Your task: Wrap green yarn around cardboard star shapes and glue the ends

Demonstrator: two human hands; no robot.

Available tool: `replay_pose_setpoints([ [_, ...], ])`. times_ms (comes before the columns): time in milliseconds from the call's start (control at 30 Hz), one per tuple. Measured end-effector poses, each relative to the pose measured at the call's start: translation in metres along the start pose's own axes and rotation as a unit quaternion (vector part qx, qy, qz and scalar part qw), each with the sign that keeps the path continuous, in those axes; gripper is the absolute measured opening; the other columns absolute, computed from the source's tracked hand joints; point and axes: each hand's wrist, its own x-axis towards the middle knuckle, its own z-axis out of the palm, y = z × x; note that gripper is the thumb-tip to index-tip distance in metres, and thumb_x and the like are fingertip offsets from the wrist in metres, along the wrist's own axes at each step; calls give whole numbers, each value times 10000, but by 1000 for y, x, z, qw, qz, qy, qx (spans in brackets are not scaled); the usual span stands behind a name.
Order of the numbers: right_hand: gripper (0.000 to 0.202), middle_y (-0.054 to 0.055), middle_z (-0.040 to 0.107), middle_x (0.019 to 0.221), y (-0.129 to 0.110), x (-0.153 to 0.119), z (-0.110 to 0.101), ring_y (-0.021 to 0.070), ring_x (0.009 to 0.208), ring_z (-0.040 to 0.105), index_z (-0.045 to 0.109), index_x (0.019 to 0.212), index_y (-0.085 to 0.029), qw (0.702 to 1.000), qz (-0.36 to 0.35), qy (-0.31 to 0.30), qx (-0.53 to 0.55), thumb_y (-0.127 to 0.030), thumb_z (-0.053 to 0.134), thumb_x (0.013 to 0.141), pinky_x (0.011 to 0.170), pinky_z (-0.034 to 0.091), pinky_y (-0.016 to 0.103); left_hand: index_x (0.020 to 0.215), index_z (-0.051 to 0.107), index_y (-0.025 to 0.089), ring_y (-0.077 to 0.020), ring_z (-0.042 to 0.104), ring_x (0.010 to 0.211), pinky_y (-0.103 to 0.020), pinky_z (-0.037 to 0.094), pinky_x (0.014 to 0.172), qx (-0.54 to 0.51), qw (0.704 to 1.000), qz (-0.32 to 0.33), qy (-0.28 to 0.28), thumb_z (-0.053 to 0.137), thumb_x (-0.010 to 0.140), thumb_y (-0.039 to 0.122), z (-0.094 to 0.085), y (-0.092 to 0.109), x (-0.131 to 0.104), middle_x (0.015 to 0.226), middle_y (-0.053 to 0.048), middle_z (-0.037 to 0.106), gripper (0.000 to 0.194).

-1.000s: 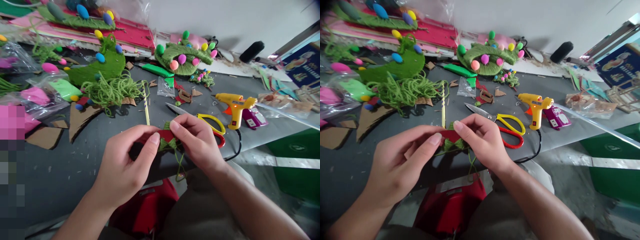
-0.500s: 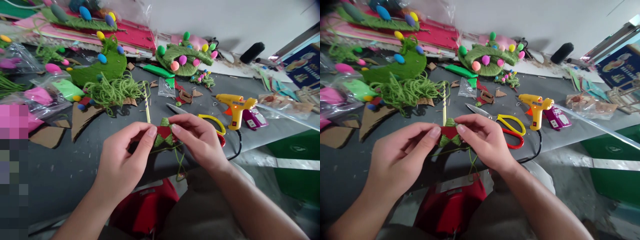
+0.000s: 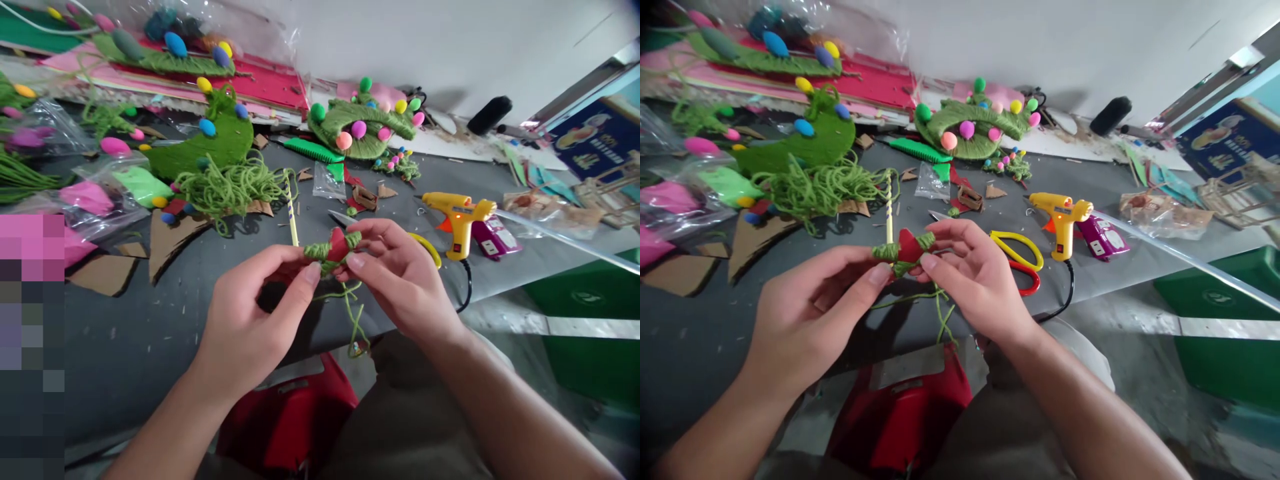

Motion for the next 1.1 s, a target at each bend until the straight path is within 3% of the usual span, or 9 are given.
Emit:
replay_pose_setpoints([
  [233,306,26,729,1085,-8,-11,4,123,1017,695,661,1204,-237,996,-7,-37,-86,-186,729,910,868,597,202,1009,749,290,-103,690,770,-177,540,698,26,998,32,37,741,901,309,-1,-2,2,899,56,759,111],
  [367,266,21,742,1078,-11,-16,7,124,997,708,670,1157,-230,994,-3,-24,-103,-205,740,902,865,606,215,1179,724,296,-122,715,898,-190,557,809,17,996,65,55,756,888,274,0,-2,2,1053,34,766,293],
  [600,147,-7,732,879,-18,-16,15,77,756,663,712,991,-186,985,19,1,-172,-244,772,870,700,569,167,1092,761,302,-104,704,890,-176,545,806,69,988,123,67,739,898,238,-1,-3,3,1043,52,773,205],
  [767,184,-11,723,825,-16,-15,20,94,748,674,711,945,-180,985,8,16,-169,-279,813,828,685,560,186,1086,764,292,-100,707,873,-173,555,798,52,988,122,73,749,888,221,-1,-1,1,1027,46,777,211],
  [900,161,-17,711,801,-15,-16,25,98,736,672,692,933,-187,983,-27,27,-182,-278,793,847,666,557,193,1071,772,310,-98,711,885,-173,565,806,10,990,116,74,764,872,194,-3,-2,0,1022,51,777,230],
  [1100,96,-8,715,894,-13,-19,29,98,786,674,666,984,-193,955,-118,55,-268,-217,715,906,708,571,205,1022,795,322,-113,724,907,-200,590,817,-64,989,112,75,792,841,166,-7,0,2,999,48,787,238],
])
